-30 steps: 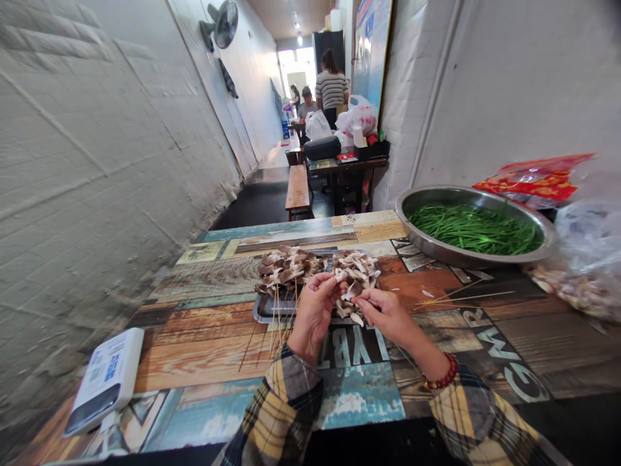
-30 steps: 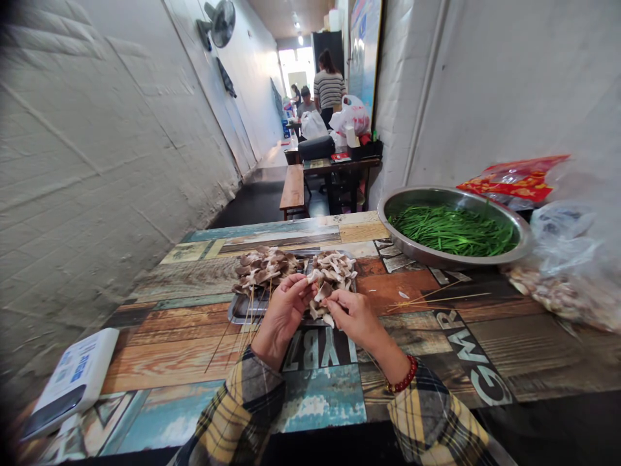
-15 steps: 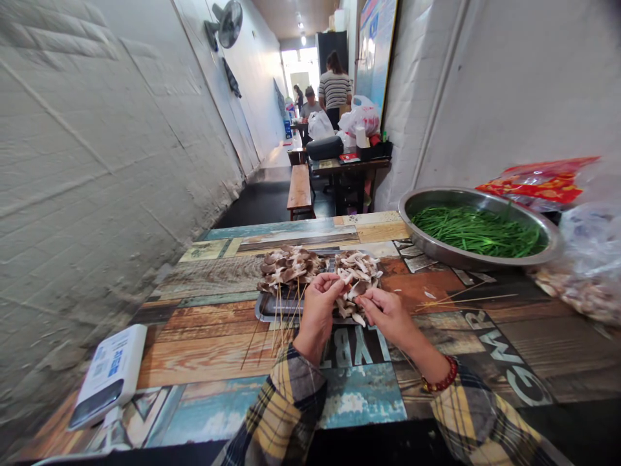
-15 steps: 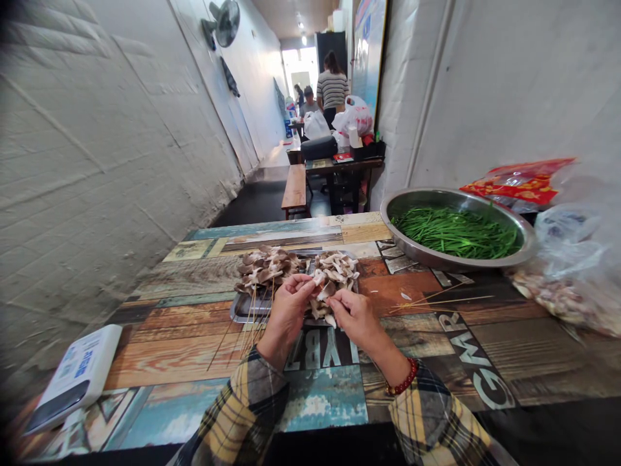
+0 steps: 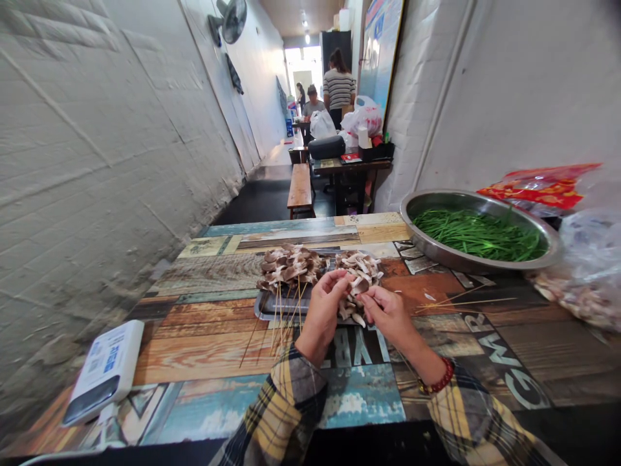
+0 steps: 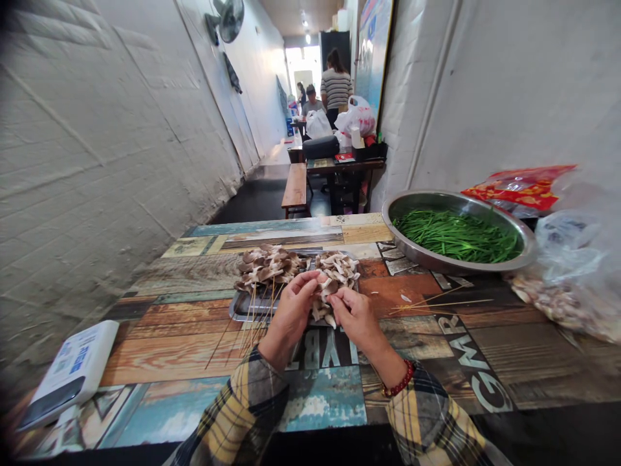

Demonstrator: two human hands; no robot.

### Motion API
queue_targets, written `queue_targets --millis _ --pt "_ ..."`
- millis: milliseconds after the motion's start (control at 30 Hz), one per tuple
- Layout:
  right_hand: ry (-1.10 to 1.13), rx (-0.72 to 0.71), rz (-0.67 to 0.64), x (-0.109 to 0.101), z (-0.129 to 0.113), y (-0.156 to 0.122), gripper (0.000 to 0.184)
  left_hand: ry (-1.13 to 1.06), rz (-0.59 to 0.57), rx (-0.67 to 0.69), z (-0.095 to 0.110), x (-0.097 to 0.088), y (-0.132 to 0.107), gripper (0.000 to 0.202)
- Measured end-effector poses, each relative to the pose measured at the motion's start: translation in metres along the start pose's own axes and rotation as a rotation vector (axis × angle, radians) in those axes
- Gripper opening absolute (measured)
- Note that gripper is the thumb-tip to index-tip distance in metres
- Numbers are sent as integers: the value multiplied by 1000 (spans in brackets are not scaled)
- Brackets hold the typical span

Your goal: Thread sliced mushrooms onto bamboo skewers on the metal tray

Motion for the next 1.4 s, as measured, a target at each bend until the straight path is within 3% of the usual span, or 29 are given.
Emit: queue_targets --millis 200,467,900,1033,1200,1267,1400 --pt "11 -7 -17 0 -3 0 30 209 -88 11 2 4 -2 22" --pt "-5 10 -23 1 -2 -1 31 271 -13 73 10 -4 1 23" --pt "-105 -49 63 -11 -17 -3 27 286 -57 35 8 7 -5 22" --pt "3 4 102 -19 -6 0 29 323 35 136 24 -9 2 25" --pt "151 63 174 -31 13 2 36 574 111 325 41 -27 11 10" --pt "152 68 181 -32 15 3 38 740 62 389 42 -25 12 6" --pt "143 79 156 -29 15 5 39 1079 -129 481 32 -11 11 26"
Point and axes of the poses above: each hand's wrist, its own y-axis towards the middle knuckle, its own x-axis out of the palm, z = x × y, the point moved 8 cm from there along y, towards the middle knuckle, and after that the axes turned 6 degrees about -y, right-handed, at the moved point
